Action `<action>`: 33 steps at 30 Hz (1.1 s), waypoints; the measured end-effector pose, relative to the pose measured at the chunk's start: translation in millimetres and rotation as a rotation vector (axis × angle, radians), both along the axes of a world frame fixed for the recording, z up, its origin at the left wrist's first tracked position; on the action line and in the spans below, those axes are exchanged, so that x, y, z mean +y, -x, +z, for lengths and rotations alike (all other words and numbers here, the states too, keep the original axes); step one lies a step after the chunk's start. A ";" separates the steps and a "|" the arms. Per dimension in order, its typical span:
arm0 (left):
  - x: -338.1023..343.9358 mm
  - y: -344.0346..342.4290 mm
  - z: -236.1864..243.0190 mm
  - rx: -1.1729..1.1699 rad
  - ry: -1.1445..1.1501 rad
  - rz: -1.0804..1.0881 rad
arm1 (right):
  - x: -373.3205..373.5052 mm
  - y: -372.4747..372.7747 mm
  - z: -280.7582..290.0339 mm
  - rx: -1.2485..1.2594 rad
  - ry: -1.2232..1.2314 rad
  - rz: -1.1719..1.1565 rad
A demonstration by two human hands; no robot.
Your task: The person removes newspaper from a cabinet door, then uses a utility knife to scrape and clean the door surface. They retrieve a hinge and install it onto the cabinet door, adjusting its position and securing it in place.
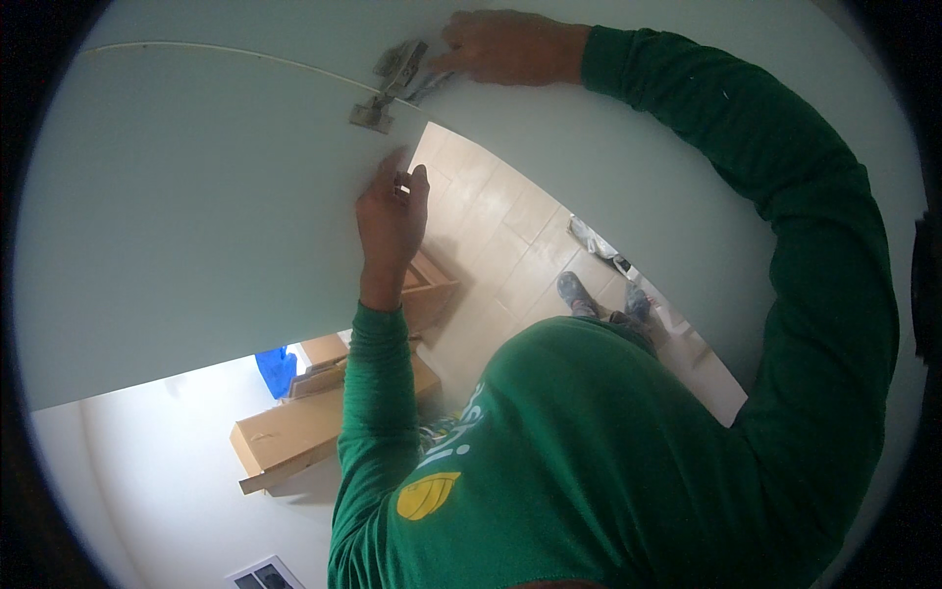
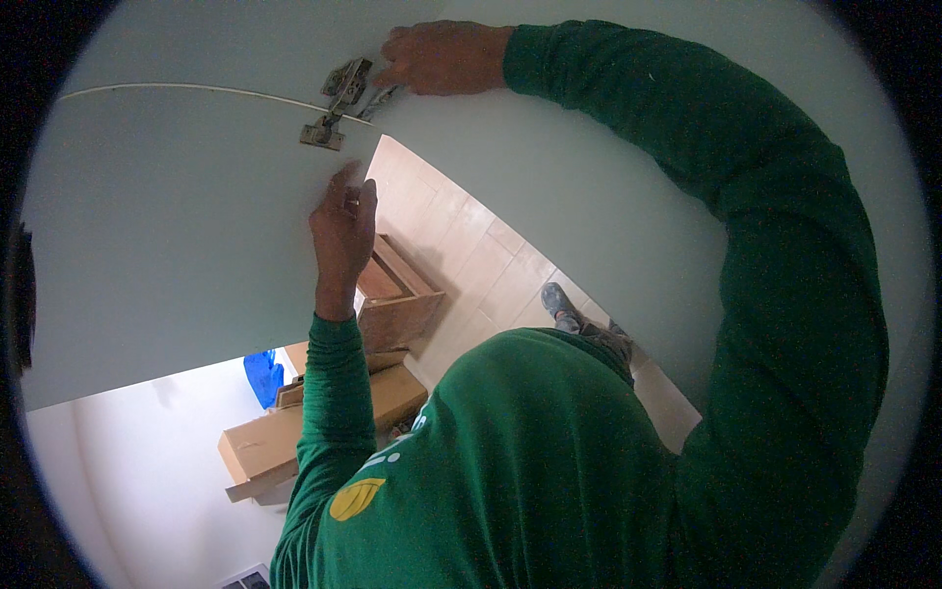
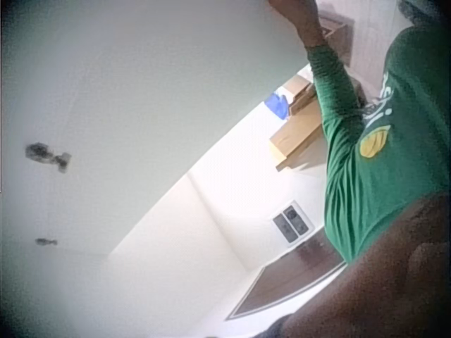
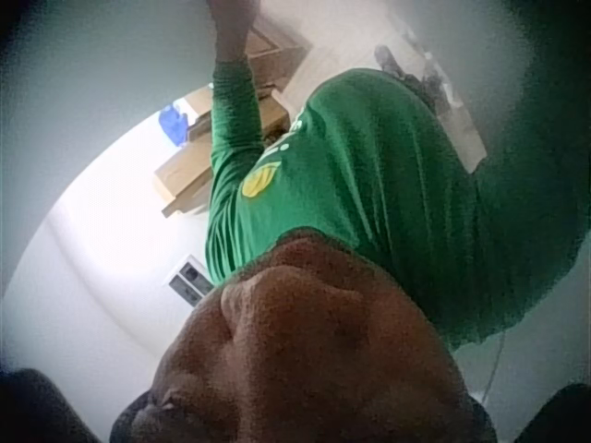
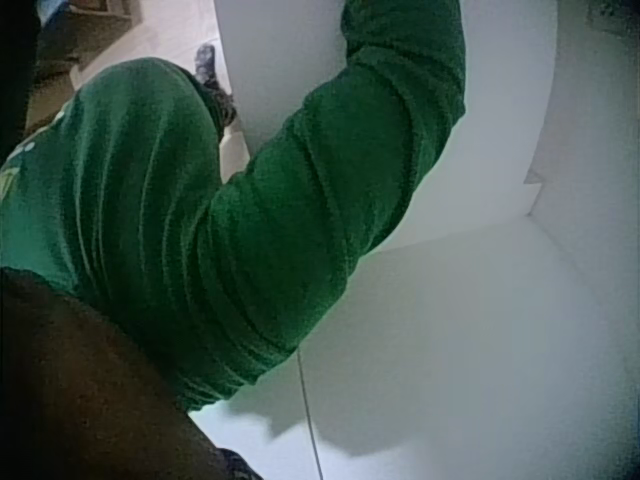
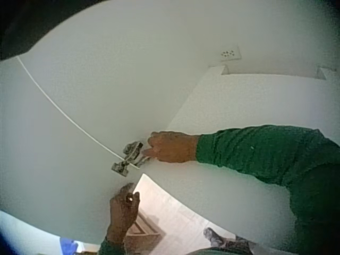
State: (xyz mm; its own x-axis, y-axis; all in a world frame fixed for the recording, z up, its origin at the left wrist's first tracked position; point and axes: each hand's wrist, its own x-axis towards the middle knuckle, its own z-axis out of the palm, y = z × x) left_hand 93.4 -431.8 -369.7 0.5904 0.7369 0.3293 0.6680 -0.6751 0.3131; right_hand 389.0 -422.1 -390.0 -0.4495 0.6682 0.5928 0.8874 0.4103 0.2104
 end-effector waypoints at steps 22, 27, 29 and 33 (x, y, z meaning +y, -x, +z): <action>12.6 -52.1 2.5 0.837 -0.462 0.027 | -3.5 -69.7 29.3 0.288 0.364 0.184; 25.0 -47.5 7.8 0.920 -0.572 -0.060 | -0.7 -68.8 34.6 0.352 0.399 0.183; 37.5 -48.6 16.3 0.933 -0.620 -0.126 | 5.1 -68.3 31.8 0.377 0.359 0.208; 42.9 -55.0 33.6 0.873 -0.865 -0.219 | 8.2 -70.9 22.7 0.366 0.338 0.152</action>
State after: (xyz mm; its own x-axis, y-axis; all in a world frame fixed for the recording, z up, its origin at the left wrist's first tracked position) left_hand 148.3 -388.9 -336.1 0.9383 0.3331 0.0928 0.2764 -0.5613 -0.7801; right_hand 459.9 -413.9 -367.3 -0.3596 0.7927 0.4923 0.8032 0.5315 -0.2691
